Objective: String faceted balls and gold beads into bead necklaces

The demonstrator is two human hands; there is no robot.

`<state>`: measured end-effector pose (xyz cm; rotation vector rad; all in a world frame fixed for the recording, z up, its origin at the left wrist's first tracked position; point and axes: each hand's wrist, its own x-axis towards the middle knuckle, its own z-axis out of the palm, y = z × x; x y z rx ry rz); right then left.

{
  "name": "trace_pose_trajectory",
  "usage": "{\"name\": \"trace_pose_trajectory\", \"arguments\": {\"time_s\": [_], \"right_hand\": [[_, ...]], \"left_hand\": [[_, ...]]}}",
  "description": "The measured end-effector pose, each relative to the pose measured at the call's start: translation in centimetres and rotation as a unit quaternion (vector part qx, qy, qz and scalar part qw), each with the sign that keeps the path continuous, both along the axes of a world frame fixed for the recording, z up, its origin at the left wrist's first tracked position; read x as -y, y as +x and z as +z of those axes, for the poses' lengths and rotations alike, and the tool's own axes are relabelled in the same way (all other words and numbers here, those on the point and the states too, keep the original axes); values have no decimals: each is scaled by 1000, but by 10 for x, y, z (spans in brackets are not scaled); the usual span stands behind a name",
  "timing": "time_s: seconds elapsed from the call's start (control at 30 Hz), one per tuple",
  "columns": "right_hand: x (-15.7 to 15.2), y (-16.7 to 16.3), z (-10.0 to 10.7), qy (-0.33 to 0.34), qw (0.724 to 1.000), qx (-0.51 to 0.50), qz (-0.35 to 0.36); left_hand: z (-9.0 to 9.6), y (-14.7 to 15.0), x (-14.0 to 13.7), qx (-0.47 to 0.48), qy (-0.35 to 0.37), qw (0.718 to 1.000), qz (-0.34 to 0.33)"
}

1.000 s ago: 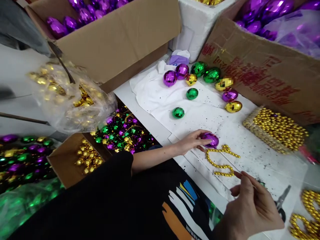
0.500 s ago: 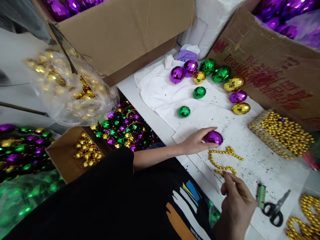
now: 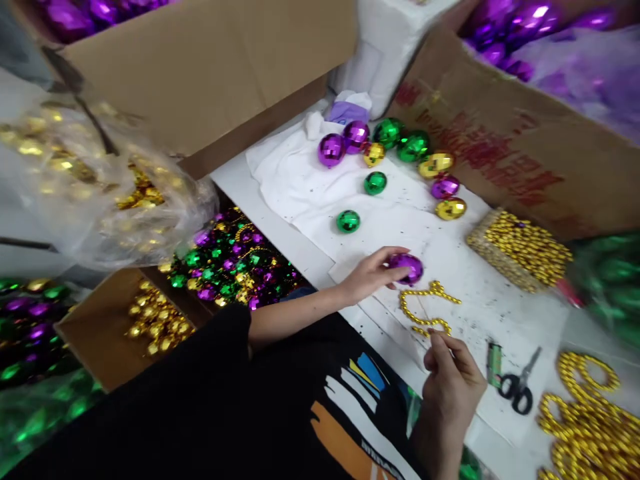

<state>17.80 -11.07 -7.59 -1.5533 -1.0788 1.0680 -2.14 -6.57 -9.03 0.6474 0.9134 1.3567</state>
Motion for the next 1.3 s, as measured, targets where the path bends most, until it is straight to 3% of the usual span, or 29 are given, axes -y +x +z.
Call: {"name": "trace_pose_trajectory", "arguments": {"time_s": [0.2,0.3,0.5,0.6,0.87,1.1,1.3], "right_hand": [[-3,-8,10,87,995,23,-46],[0,-11,19,142,986,82,-39],[-1,-18,41,323,923,212,6],[-6,-22,53,379,892,241,43],[-3,-24,68,421,857,289,62],[-7,-27,72,423,858,284,64],[-12,-30,63,405,860,302,77]], "left_hand": [[-3,0,-3,95,-67,993,-4],[-2,3,-4,148,-79,986,-22],[6,15,-9,235,-195,951,-53],[13,20,-12,247,-247,934,-70],[20,25,-15,240,-270,932,-36],[17,26,-16,244,-257,934,-33],[20,26,-15,241,-248,938,-28]]}}
